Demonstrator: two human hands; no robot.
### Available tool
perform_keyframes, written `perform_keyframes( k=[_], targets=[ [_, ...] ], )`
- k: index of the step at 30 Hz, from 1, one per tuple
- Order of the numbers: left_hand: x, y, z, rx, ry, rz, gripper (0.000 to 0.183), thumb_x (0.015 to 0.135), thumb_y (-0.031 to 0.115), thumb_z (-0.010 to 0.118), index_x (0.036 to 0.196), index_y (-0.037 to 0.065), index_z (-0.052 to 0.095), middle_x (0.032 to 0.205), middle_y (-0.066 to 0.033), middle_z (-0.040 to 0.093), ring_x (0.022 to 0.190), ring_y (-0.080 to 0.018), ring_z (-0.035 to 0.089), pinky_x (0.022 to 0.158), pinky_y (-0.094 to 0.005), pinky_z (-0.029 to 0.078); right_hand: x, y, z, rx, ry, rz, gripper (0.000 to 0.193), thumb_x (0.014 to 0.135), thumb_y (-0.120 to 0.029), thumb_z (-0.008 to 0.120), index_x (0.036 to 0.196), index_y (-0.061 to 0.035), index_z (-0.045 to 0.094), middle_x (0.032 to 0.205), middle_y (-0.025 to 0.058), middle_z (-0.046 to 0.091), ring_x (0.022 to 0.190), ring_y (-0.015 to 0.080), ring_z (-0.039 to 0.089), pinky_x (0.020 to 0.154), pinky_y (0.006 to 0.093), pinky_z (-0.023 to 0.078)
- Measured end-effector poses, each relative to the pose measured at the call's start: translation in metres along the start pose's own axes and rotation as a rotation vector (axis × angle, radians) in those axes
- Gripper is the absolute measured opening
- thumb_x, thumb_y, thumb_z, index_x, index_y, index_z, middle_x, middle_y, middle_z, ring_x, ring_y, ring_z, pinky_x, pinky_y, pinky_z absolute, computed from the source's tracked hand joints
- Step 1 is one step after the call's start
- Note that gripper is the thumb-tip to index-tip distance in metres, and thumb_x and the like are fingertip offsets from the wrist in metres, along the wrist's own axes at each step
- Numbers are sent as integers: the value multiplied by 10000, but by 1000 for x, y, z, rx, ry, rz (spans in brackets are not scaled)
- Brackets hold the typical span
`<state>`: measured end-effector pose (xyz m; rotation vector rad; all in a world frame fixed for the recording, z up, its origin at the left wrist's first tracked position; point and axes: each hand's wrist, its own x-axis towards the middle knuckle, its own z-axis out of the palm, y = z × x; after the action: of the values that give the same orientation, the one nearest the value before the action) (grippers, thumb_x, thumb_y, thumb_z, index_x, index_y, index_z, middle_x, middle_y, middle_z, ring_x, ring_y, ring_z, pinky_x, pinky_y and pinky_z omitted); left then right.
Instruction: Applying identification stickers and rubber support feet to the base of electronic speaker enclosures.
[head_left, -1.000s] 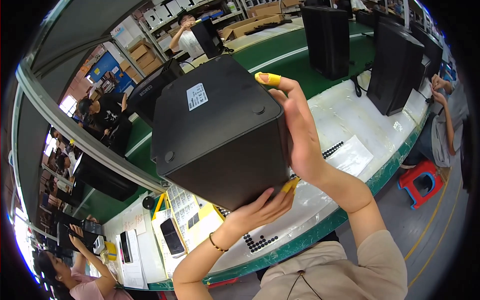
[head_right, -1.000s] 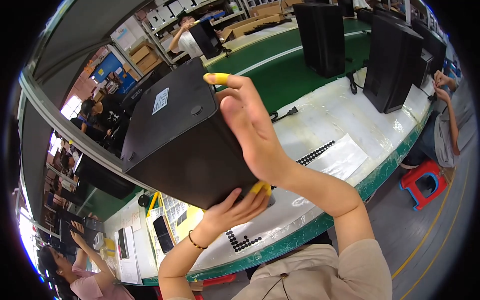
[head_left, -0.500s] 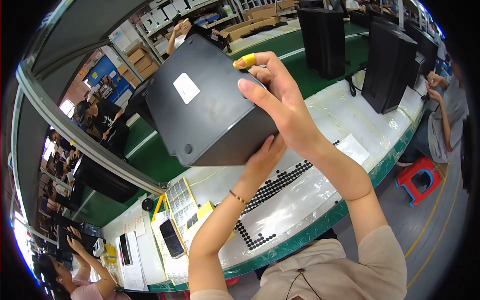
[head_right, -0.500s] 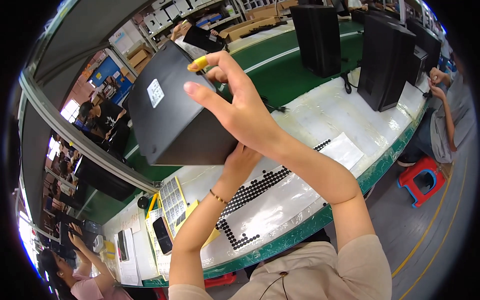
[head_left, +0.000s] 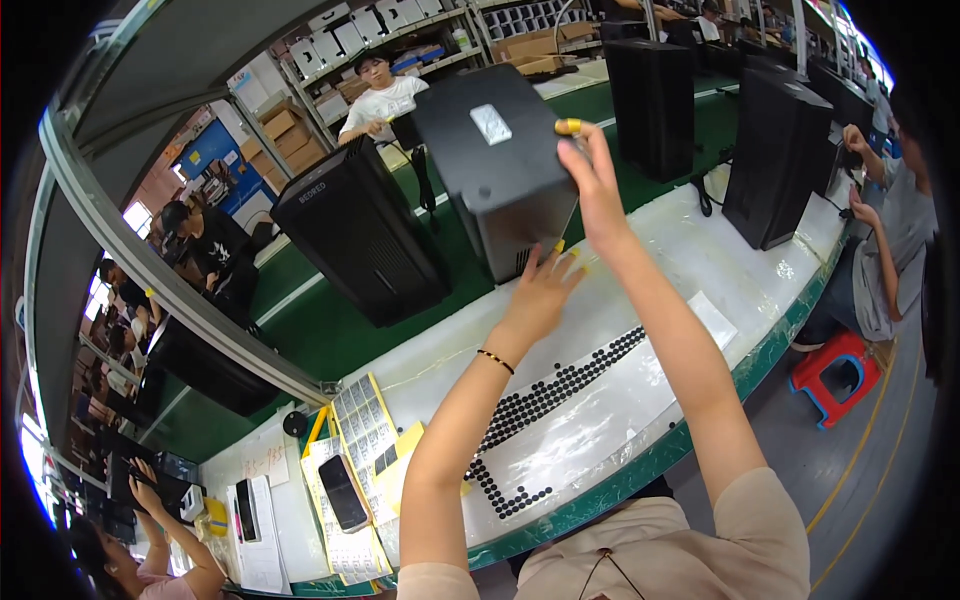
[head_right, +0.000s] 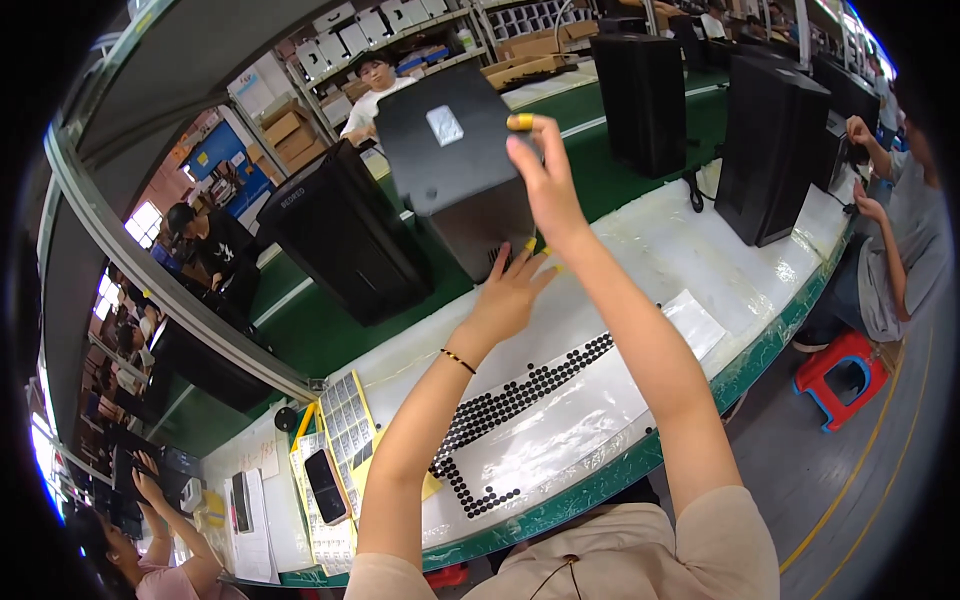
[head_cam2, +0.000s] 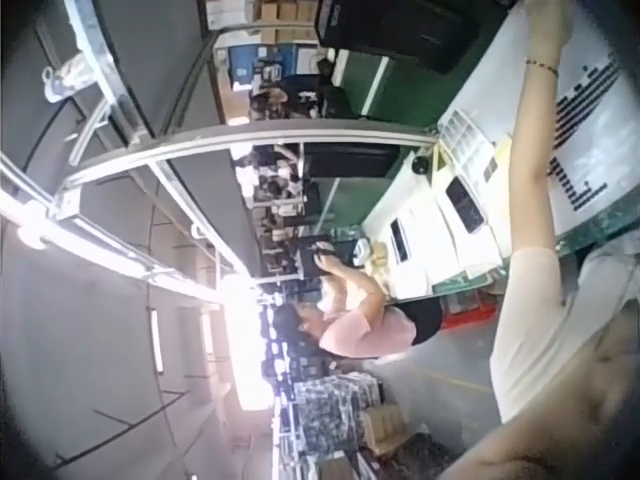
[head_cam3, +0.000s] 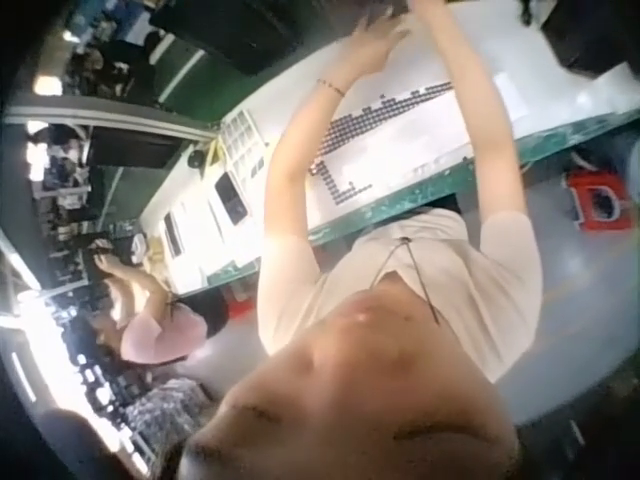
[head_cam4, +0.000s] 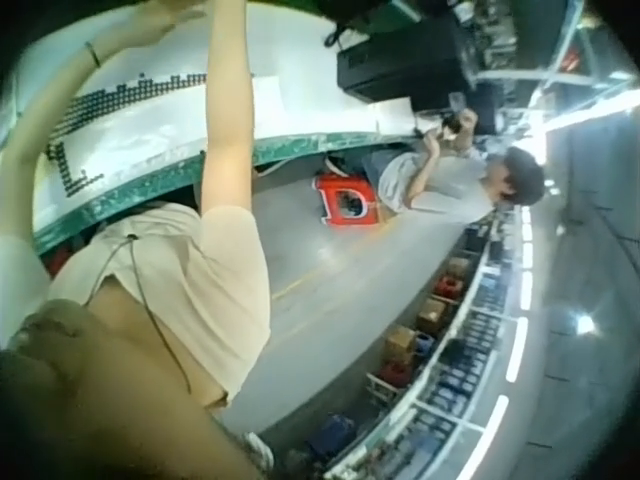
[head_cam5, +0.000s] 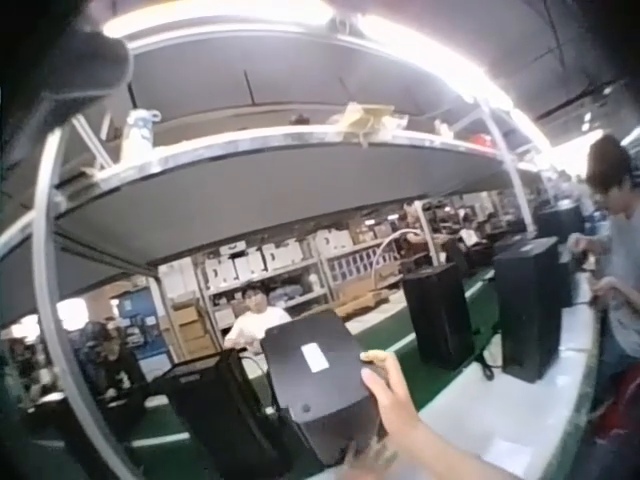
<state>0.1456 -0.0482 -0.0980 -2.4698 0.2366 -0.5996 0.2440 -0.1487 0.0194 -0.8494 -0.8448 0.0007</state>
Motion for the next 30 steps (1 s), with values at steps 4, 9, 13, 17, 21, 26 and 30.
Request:
perform_keyframes(
  k=[4,9,13,17,21,26,30],
  targets=[
    [-8,20,-38,-722,-131,-44,459,861,96,584,1305,165,487,1370,-69,461,1327,-222,379,1143,-564,163,49,18,10,-14,-87,-6,268,937,-239,548,1157,-87,555,1123,20,550,1079,119,488,960,249,338],
    [-28,41,-61,-925,-240,49,408,885,131,579,1284,149,498,1350,-73,478,1308,-238,397,1127,-585,184,107,50,20,-227,-17,48,287,931,-283,547,1140,-92,593,1123,30,589,1094,128,501,963,253,333],
    [-60,61,-45,-1035,-264,-30,426,939,222,535,1347,138,445,1395,-106,422,1330,-262,366,1126,-575,192,142,72,33,-503,12,149,318,922,-307,542,1139,-80,598,1143,65,609,1119,180,520,950,293,370],
    [-86,67,-32,-1095,-260,-171,455,964,262,509,1380,111,405,1440,-124,374,1343,-303,338,1123,-551,207,162,87,44,-556,42,238,353,939,-294,502,1214,-77,541,1161,109,600,1112,243,537,949,327,385],
    [-88,68,-26,-1227,-139,-227,454,953,231,533,1355,45,435,1399,-163,424,1321,-332,367,1111,-440,272,184,105,35,-623,116,221,359,917,-281,507,1179,-37,535,1125,136,595,1090,251,547,928,336,395],
    [-87,56,-39,-1438,-56,-257,409,943,195,553,1302,11,485,1353,-172,470,1265,-326,429,1048,-387,362,173,107,47,-833,420,-62,361,887,-251,557,1151,-9,510,1118,190,577,1044,363,537,939,453,389],
    [-91,29,-59,-1363,-152,-259,342,925,175,569,1217,-2,547,1225,-175,566,1149,-340,527,969,-390,425,118,82,87,-787,360,-843,245,883,-144,580,1081,-6,541,1068,167,571,1015,362,519,899,424,402]
  ],
)
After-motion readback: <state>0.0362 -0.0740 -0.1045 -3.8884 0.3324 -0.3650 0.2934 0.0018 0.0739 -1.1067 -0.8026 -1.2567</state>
